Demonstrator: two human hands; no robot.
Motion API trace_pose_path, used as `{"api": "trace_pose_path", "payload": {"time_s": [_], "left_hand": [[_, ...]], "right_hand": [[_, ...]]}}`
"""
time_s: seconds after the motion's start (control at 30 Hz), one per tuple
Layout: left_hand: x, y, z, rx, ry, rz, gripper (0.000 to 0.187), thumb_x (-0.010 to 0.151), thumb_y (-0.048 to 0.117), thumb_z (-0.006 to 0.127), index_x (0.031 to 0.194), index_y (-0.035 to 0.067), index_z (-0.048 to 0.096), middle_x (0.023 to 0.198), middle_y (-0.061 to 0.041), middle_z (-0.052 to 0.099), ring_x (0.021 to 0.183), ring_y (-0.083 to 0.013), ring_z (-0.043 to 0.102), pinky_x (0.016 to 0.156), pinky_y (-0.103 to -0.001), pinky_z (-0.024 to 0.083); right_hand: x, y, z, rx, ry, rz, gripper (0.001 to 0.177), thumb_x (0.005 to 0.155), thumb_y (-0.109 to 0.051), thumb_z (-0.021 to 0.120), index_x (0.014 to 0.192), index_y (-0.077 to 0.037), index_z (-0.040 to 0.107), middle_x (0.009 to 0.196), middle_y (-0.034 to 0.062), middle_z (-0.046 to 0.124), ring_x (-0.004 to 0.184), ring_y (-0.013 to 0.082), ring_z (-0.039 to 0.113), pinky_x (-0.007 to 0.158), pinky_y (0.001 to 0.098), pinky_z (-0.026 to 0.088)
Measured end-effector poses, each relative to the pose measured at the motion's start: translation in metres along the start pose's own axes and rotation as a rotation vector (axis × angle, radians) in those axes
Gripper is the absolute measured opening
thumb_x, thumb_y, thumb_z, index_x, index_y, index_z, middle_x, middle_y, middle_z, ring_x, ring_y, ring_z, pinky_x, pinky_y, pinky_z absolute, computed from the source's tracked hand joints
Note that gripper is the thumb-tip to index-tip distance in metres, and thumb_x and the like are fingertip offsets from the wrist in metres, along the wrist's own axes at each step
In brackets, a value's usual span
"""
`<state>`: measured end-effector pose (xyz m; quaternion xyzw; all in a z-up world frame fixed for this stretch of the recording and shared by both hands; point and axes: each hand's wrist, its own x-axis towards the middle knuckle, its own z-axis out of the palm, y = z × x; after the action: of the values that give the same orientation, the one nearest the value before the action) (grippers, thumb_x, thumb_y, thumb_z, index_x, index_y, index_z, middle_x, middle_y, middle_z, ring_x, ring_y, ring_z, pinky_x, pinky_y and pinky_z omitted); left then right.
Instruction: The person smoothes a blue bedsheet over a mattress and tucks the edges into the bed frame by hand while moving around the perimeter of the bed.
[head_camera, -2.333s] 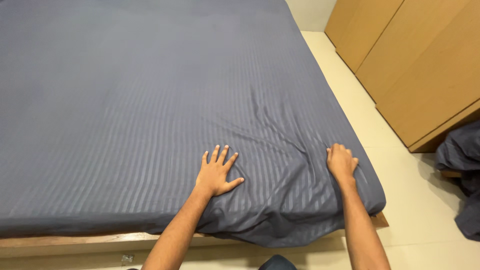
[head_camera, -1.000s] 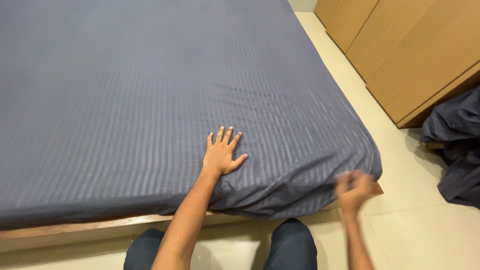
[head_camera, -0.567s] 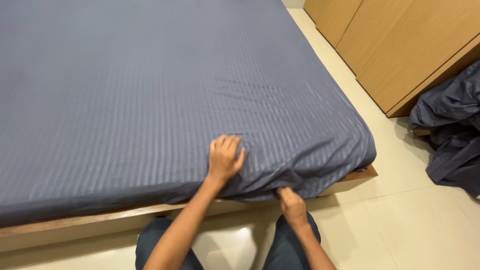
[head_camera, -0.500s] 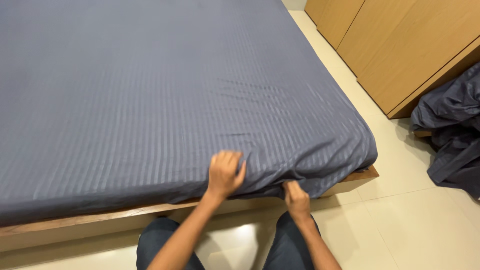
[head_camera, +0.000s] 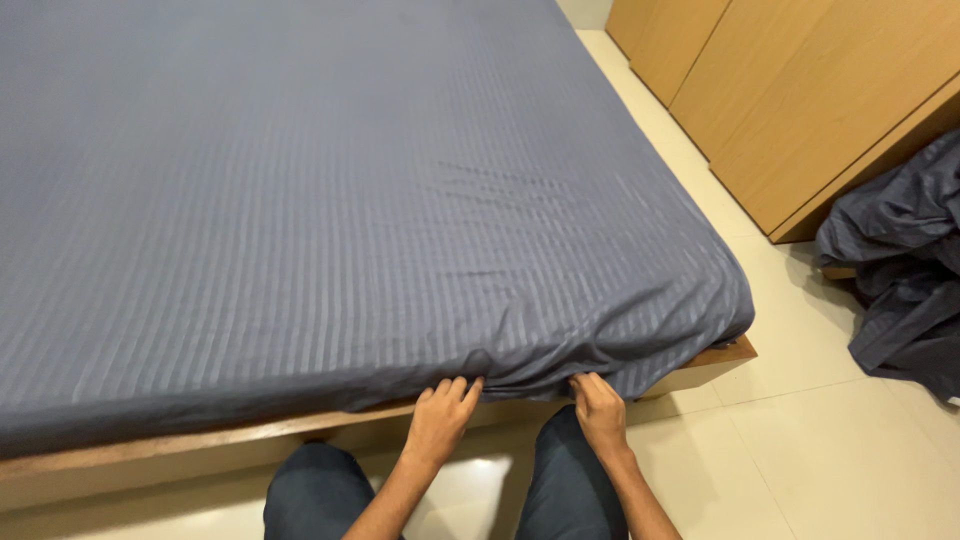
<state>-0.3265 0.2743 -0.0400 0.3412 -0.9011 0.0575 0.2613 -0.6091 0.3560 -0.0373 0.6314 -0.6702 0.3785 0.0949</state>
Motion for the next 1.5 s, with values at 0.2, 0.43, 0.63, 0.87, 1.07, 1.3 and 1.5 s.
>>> {"api": "trace_pose_path", "payload": {"time_s": [0.2, 0.43, 0.63, 0.87, 1.07, 1.3, 1.5], "left_hand": [[-0.003, 0.005, 0.011, 0.045, 0.101, 0.017, 0.047, 0.077, 0.014, 0.065, 0.123, 0.003, 0.068, 0.113, -0.008, 0.066, 0.098, -0.0234, 0.063, 0.08, -0.038, 0.052], [-0.009, 0.017, 0.033, -0.076, 0.024, -0.079, 0.046, 0.088, 0.024, 0.067, 0.122, -0.006, 0.066, 0.119, -0.017, 0.07, 0.109, -0.0303, 0.066, 0.097, -0.042, 0.05], [-0.005, 0.02, 0.038, -0.168, -0.157, -0.215, 0.042, 0.091, 0.023, 0.067, 0.122, -0.006, 0.066, 0.115, -0.023, 0.07, 0.109, -0.0346, 0.067, 0.097, -0.042, 0.051], [-0.034, -0.006, -0.016, -0.04, 0.137, -0.05, 0.037, 0.08, 0.008, 0.065, 0.116, 0.002, 0.07, 0.119, -0.013, 0.071, 0.112, -0.0275, 0.065, 0.099, -0.047, 0.049], [-0.037, -0.014, -0.02, 0.036, 0.016, -0.188, 0.047, 0.085, 0.023, 0.068, 0.126, 0.0, 0.065, 0.124, -0.011, 0.063, 0.115, -0.0282, 0.055, 0.099, -0.051, 0.043], [-0.036, -0.005, 0.006, -0.118, -0.068, -0.293, 0.06, 0.088, 0.035, 0.067, 0.131, -0.005, 0.057, 0.13, -0.02, 0.058, 0.124, -0.036, 0.051, 0.109, -0.051, 0.035], [-0.048, -0.007, 0.004, -0.148, -0.074, -0.223, 0.056, 0.089, 0.03, 0.067, 0.134, -0.002, 0.057, 0.137, -0.021, 0.056, 0.132, -0.0357, 0.048, 0.112, -0.053, 0.032]], "right_hand": [[-0.004, 0.014, 0.025, -0.064, -0.153, 0.106, 0.019, 0.095, -0.021, 0.067, 0.105, -0.004, 0.068, 0.1, 0.0142, 0.069, 0.098, 0.0338, 0.065, 0.085, 0.0426, 0.051], [0.008, -0.002, 0.021, -0.375, -0.48, 0.076, 0.049, 0.092, -0.052, 0.051, 0.107, -0.01, 0.073, 0.106, 0.0092, 0.072, 0.111, 0.0286, 0.061, 0.111, 0.0649, 0.026], [0.02, -0.028, 0.012, -0.451, -0.521, 0.156, 0.05, 0.092, -0.054, 0.06, 0.107, -0.008, 0.073, 0.108, 0.0114, 0.071, 0.112, 0.0304, 0.061, 0.111, 0.0572, 0.032], [-0.014, -0.075, 0.004, -0.096, -0.164, -0.359, 0.035, 0.091, -0.019, 0.064, 0.122, -0.004, 0.067, 0.13, 0.0128, 0.069, 0.126, 0.0319, 0.06, 0.115, 0.0431, 0.038], [0.003, -0.068, 0.018, -0.155, -0.504, -0.224, 0.053, 0.097, -0.035, 0.058, 0.139, -0.002, 0.055, 0.142, 0.0146, 0.055, 0.136, 0.0321, 0.047, 0.117, 0.0539, 0.026], [0.028, -0.058, 0.037, -0.223, -0.703, 0.042, 0.056, 0.101, -0.044, 0.048, 0.142, -0.007, 0.054, 0.144, 0.0107, 0.057, 0.138, 0.0287, 0.048, 0.123, 0.0552, 0.023], [-0.025, -0.076, 0.043, -0.366, -0.489, -0.163, 0.075, 0.091, -0.044, 0.058, 0.147, 0.001, 0.04, 0.151, 0.0224, 0.042, 0.143, 0.0369, 0.033, 0.115, 0.0613, 0.017]]}}
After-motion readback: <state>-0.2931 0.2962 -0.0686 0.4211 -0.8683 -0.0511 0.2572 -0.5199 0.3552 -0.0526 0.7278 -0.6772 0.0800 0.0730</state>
